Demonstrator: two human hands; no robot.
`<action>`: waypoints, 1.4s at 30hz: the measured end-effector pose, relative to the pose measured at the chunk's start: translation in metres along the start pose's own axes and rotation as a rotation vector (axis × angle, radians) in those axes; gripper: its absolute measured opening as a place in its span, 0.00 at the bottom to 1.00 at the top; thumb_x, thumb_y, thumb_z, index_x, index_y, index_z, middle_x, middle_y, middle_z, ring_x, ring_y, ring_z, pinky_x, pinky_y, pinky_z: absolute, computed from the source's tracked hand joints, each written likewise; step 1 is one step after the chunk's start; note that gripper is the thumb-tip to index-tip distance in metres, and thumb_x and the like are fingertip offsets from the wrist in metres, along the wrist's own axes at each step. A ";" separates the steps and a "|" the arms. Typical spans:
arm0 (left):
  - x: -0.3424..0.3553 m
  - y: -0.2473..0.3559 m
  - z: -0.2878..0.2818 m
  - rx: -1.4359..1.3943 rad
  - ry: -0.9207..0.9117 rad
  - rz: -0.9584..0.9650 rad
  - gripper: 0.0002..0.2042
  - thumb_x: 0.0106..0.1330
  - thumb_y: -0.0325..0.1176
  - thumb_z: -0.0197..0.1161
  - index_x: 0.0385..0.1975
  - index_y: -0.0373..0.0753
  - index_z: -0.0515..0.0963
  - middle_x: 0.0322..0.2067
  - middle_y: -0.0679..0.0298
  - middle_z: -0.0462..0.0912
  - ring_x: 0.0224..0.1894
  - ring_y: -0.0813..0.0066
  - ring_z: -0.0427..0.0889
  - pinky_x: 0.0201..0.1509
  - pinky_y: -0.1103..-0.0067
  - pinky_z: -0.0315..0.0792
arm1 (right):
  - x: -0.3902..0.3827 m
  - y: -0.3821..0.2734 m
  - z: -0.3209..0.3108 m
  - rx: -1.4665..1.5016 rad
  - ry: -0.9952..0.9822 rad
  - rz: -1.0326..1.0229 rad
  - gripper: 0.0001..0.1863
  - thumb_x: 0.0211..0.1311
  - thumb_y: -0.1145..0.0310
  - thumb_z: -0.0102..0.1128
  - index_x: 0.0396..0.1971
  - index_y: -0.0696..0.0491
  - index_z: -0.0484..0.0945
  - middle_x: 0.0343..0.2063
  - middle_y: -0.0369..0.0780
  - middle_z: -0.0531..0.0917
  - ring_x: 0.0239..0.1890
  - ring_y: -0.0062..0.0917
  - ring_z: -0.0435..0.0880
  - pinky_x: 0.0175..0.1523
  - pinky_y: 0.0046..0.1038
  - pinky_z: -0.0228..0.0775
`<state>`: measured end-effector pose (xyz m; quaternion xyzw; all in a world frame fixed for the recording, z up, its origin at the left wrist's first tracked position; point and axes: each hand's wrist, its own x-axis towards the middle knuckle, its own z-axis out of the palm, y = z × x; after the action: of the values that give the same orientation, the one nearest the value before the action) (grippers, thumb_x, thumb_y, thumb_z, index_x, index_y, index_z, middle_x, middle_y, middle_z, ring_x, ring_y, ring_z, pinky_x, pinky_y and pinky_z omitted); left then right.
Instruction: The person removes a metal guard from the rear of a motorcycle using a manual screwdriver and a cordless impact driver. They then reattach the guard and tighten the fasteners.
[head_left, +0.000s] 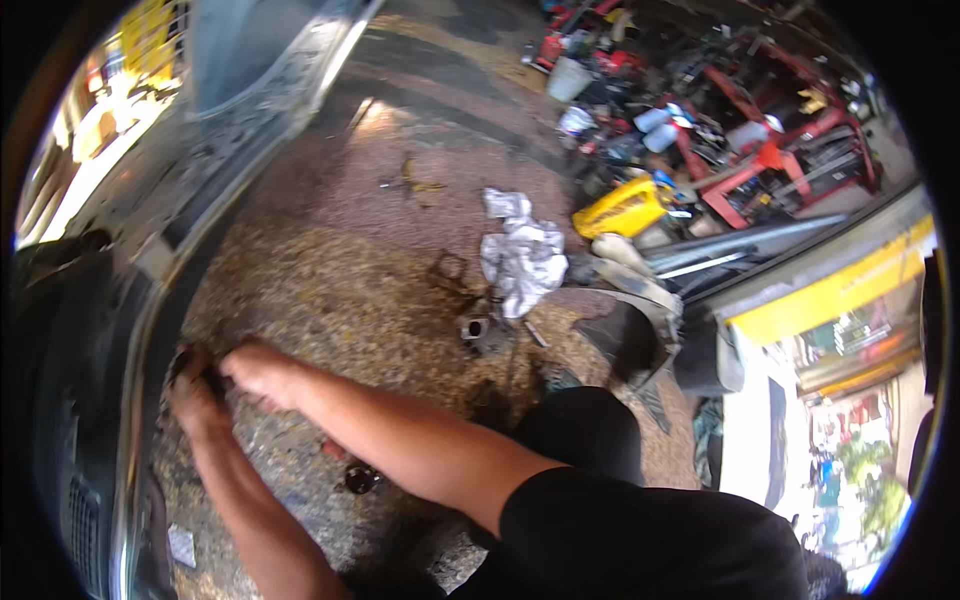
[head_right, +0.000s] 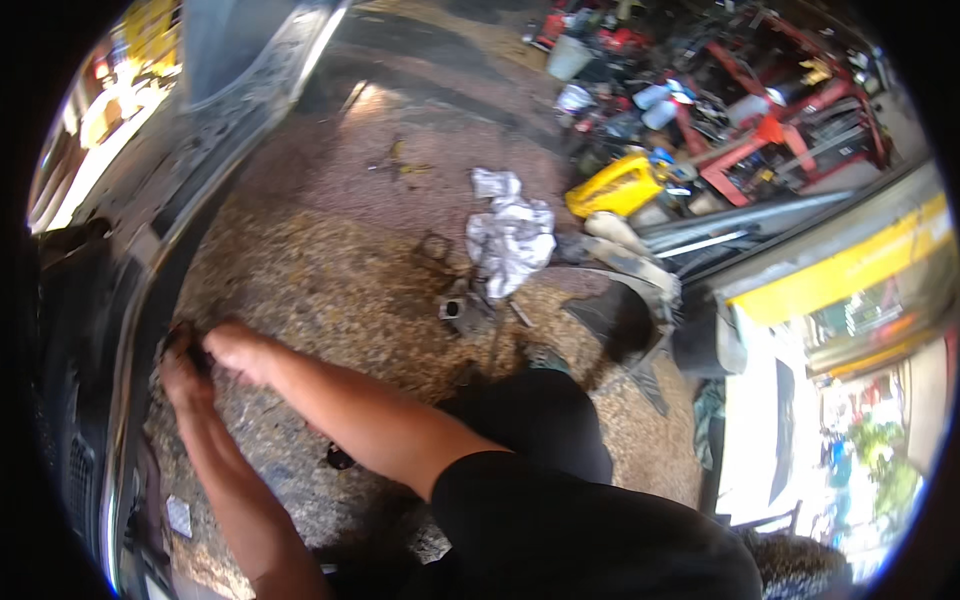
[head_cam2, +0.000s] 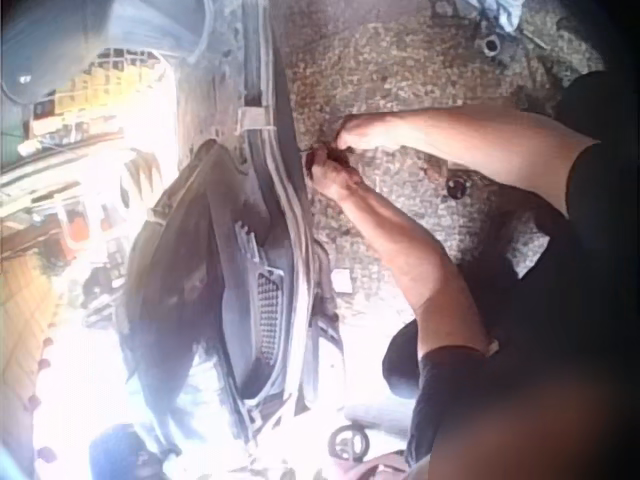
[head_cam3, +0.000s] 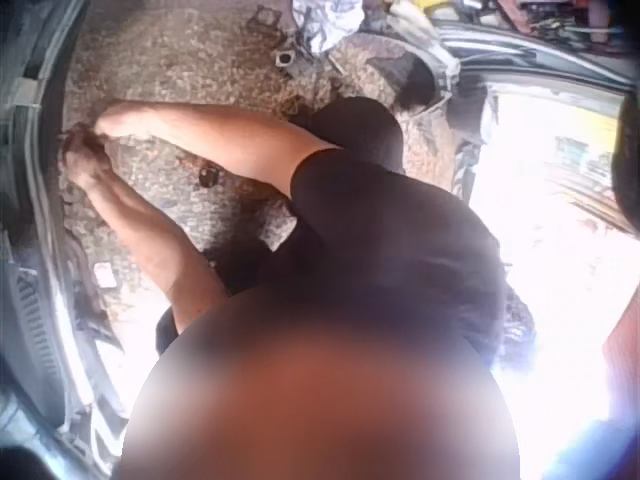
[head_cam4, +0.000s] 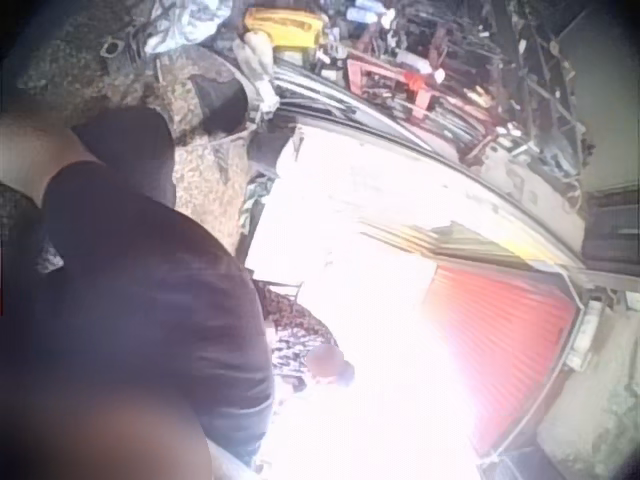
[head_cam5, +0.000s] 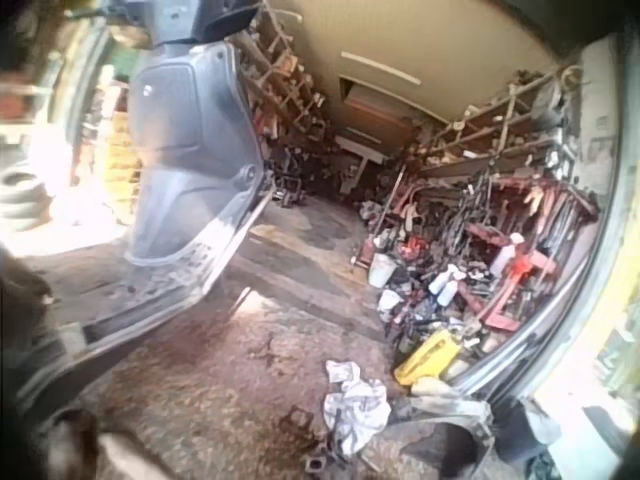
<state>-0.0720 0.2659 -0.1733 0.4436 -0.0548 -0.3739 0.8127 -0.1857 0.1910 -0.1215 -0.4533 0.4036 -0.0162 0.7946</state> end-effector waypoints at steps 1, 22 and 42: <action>-0.003 0.003 0.003 0.137 0.086 -0.045 0.05 0.58 0.23 0.62 0.25 0.42 0.76 0.20 0.72 0.71 0.23 0.79 0.69 0.27 0.80 0.63 | 0.001 0.001 -0.001 -0.126 0.038 -0.118 0.11 0.59 0.68 0.49 0.22 0.57 0.75 0.11 0.34 0.67 0.09 0.22 0.63 0.13 0.31 0.53; 0.013 -0.056 0.016 0.199 0.012 0.206 0.08 0.67 0.34 0.57 0.38 0.39 0.79 0.34 0.68 0.78 0.36 0.76 0.71 0.41 0.76 0.68 | 0.010 0.015 -0.008 -1.037 0.456 -0.747 0.15 0.66 0.59 0.49 0.29 0.54 0.76 0.23 0.48 0.79 0.27 0.48 0.75 0.32 0.40 0.66; 0.012 -0.048 0.028 0.670 0.173 0.256 0.20 0.70 0.45 0.53 0.53 0.37 0.76 0.52 0.56 0.79 0.55 0.63 0.74 0.60 0.70 0.65 | 0.017 0.017 -0.012 -0.892 0.405 -0.696 0.12 0.65 0.61 0.48 0.35 0.52 0.78 0.17 0.35 0.73 0.18 0.25 0.70 0.23 0.30 0.59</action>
<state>-0.1017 0.2232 -0.1967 0.7046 -0.1602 -0.1917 0.6641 -0.1876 0.1860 -0.1475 -0.8365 0.3426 -0.1905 0.3829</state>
